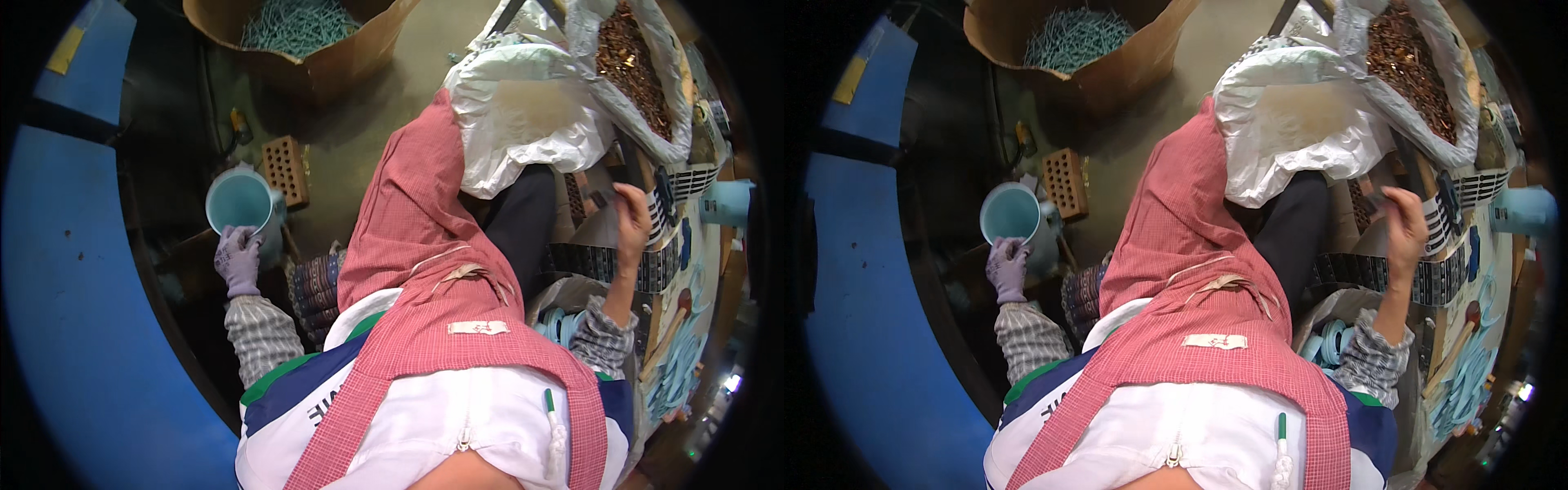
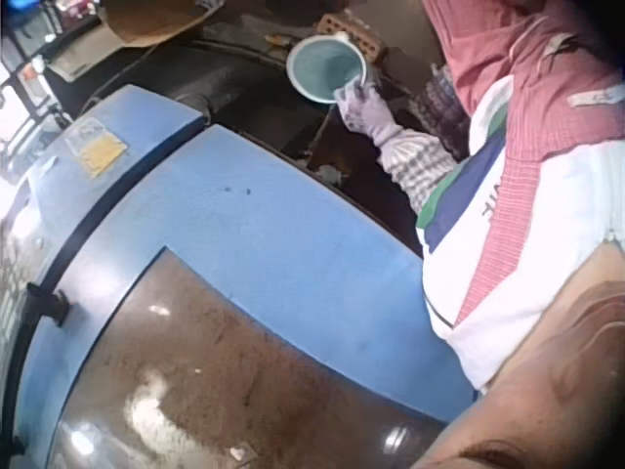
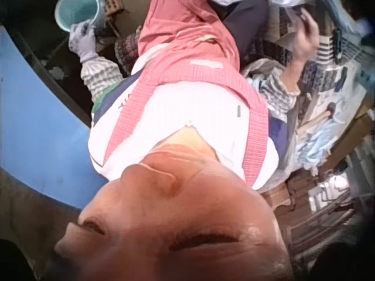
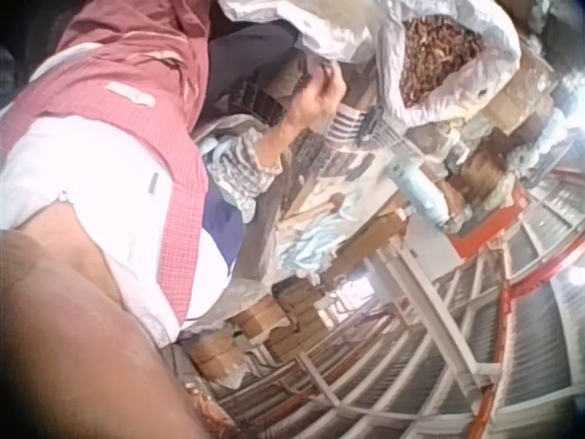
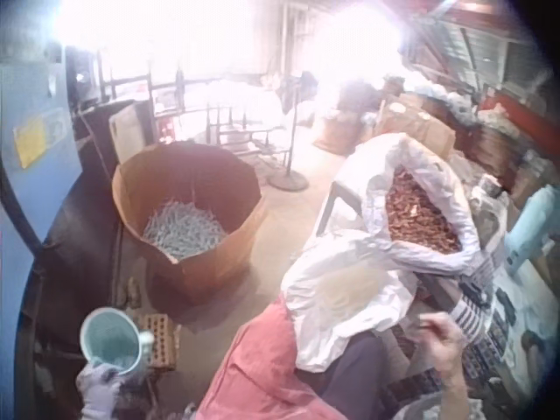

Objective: The person assembles light-blue kettles by attaching handles and lids, then affixes labels to the bodies. They repeatedly pick up kettle bodies, attach handles and lids, apply labels, and place the finished units aside.

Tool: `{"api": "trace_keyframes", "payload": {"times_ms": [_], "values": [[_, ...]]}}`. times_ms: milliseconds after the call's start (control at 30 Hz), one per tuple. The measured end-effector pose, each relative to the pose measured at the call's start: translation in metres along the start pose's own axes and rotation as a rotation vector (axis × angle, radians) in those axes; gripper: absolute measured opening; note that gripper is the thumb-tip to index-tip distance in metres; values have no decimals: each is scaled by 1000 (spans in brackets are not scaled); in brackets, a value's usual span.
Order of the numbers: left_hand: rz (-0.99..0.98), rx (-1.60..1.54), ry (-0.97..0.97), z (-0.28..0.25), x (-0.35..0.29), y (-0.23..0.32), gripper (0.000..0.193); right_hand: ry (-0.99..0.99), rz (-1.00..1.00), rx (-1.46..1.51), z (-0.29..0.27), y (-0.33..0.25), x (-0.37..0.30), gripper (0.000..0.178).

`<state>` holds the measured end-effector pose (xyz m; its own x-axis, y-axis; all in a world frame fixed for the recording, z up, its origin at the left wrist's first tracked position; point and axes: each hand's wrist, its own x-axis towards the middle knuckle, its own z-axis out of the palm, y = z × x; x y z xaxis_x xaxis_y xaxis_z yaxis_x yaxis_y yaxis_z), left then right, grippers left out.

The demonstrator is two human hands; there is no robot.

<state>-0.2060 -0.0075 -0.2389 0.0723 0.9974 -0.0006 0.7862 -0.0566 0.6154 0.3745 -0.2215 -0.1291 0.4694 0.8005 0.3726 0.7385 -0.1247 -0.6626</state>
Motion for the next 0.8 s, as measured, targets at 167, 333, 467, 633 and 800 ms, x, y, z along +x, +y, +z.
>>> {"api": "trace_keyframes", "payload": {"times_ms": [167,333,467,633,800], "values": [[484,-116,316,-4,-15,162,27,34,117,622,50,-42,1,50],[427,-152,-876,61,-73,215,26,-9,359,1476,90,-39,-5,45],[751,-572,-805,90,-37,234,30,-112,339,1667,103,-12,-31,42],[1087,-210,-236,175,12,278,54,-169,572,1347,94,-4,-75,43],[1099,-478,-332,225,-29,293,57,-248,534,1002,85,-15,-84,49]]}}
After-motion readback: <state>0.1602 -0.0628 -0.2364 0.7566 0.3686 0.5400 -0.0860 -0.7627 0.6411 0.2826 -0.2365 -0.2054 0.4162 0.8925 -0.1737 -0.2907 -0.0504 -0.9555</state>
